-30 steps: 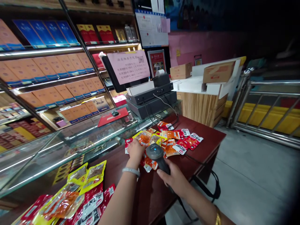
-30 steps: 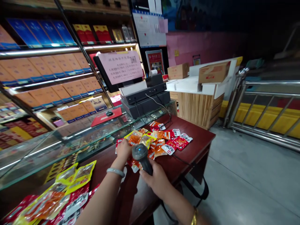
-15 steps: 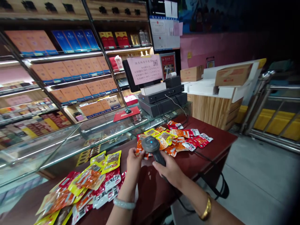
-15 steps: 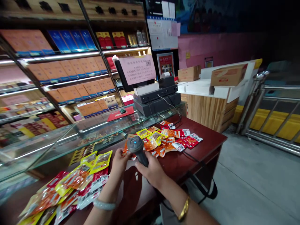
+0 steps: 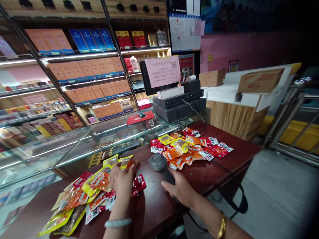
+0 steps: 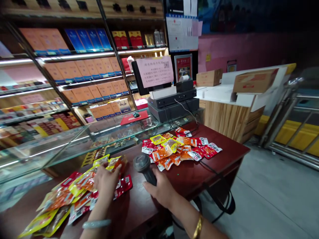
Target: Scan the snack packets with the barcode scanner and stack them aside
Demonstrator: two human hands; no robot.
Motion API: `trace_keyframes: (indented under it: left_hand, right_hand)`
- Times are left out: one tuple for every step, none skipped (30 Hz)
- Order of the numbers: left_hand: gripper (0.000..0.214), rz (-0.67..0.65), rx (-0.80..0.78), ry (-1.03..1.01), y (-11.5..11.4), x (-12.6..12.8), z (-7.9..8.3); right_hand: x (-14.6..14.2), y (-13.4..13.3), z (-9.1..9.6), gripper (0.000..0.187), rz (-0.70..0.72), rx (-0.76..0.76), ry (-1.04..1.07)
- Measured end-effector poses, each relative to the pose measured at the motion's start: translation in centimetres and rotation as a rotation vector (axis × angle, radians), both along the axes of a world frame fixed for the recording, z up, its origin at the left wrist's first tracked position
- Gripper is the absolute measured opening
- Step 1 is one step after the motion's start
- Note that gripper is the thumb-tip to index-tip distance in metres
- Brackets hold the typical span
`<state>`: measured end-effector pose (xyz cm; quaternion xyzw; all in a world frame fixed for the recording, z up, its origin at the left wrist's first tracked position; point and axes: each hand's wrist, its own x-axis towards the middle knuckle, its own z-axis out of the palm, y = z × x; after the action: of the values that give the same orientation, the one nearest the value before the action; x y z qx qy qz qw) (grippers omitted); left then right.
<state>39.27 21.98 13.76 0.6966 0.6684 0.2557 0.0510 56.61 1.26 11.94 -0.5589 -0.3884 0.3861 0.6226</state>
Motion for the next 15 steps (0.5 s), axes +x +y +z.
trace_keyframes:
  left_hand:
    - [0.048,0.003,0.027,0.003,0.1,0.7,0.1]
    - [0.050,-0.039,0.048,0.012,0.0,1.7,0.2]
    - [0.050,-0.120,0.054,0.028,0.0,3.0,0.4]
    - [0.047,-0.211,0.035,0.052,0.0,4.4,0.6]
    - [0.043,-0.293,-0.006,0.080,0.0,6.0,0.7]
    - [0.039,-0.360,-0.057,0.107,0.0,7.6,0.8]
    - [0.036,-0.408,-0.106,0.130,0.1,9.1,0.9]
    - [0.035,-0.439,-0.144,0.147,0.3,10.4,0.9]
    - [0.038,-0.452,-0.168,0.160,0.4,11.6,0.9]
    - [0.042,-0.455,-0.178,0.169,0.6,12.6,0.8]
    - [0.045,-0.451,-0.177,0.173,0.8,13.4,0.6]
    - [0.047,-0.450,-0.173,0.175,1.0,14.1,0.5]
    - [0.047,-0.452,-0.170,0.177,1.2,14.6,0.4]
    - [0.046,-0.456,-0.169,0.180,1.4,15.1,0.3]
    - [0.044,-0.462,-0.173,0.184,1.7,15.4,0.2]
  right_hand:
    - [0.2,-0.1,-0.2,0.038,-0.006,-0.003,-0.011]
    - [0.4,-0.2,-0.3,0.036,-0.015,-0.003,-0.018]
    - [0.6,-0.3,-0.5,0.034,-0.026,-0.005,-0.021]
    - [0.9,-0.4,-0.6,0.033,-0.041,-0.007,-0.021]
    - [1.2,-0.4,-0.7,0.031,-0.056,-0.011,-0.020]
    - [1.5,-0.5,-0.9,0.031,-0.068,-0.018,-0.020]
    - [1.9,-0.5,-1.0,0.031,-0.082,-0.025,-0.023]
    - [2.3,-0.6,-1.2,0.032,-0.096,-0.029,-0.029]
    - [2.7,-0.6,-1.4,0.033,-0.111,-0.030,-0.038]
    - [3.1,-0.7,-1.7,0.035,-0.128,-0.027,-0.050]
    - [3.5,-0.7,-1.9,0.039,-0.142,-0.025,-0.061]
    - [3.9,-0.8,-2.2,0.041,-0.156,-0.022,-0.069]
    - [4.2,-0.8,-2.5,0.042,-0.167,-0.020,-0.073]
    - [4.5,-0.9,-2.8,0.045,-0.171,-0.021,-0.073]
    - [4.7,-1.0,-3.0,0.047,-0.175,-0.025,-0.069]
